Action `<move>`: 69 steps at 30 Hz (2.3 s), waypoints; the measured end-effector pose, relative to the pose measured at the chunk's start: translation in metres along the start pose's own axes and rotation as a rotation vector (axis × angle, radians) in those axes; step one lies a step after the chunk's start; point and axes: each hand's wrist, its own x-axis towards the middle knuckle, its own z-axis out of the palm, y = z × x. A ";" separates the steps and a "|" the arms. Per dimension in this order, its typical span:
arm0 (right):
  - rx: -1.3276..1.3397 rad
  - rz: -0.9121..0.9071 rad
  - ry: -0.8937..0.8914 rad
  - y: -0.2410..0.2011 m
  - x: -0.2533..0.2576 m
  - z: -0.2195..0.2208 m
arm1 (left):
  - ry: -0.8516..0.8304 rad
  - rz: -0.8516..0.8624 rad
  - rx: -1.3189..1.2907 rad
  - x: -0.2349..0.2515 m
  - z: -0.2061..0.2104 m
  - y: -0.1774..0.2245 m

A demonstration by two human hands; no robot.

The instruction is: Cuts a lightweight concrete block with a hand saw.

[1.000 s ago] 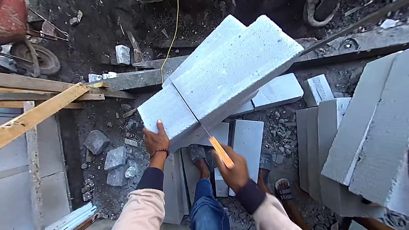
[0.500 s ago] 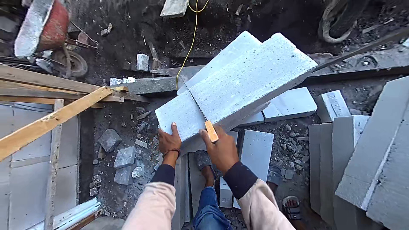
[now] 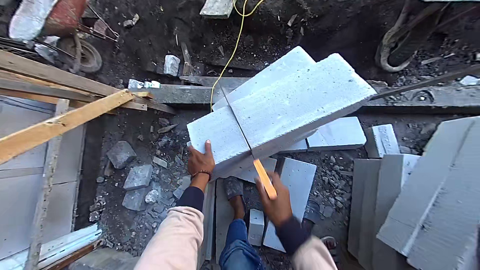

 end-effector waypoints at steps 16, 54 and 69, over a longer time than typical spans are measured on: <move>0.124 -0.052 0.064 0.099 -0.120 -0.023 | 0.075 -0.003 -0.008 -0.013 0.010 -0.003; 0.087 0.026 0.056 0.075 -0.069 -0.006 | 0.055 0.063 0.003 -0.016 0.015 -0.026; 0.018 0.049 -0.081 -0.007 0.043 0.004 | 0.083 0.052 0.015 -0.003 0.010 -0.009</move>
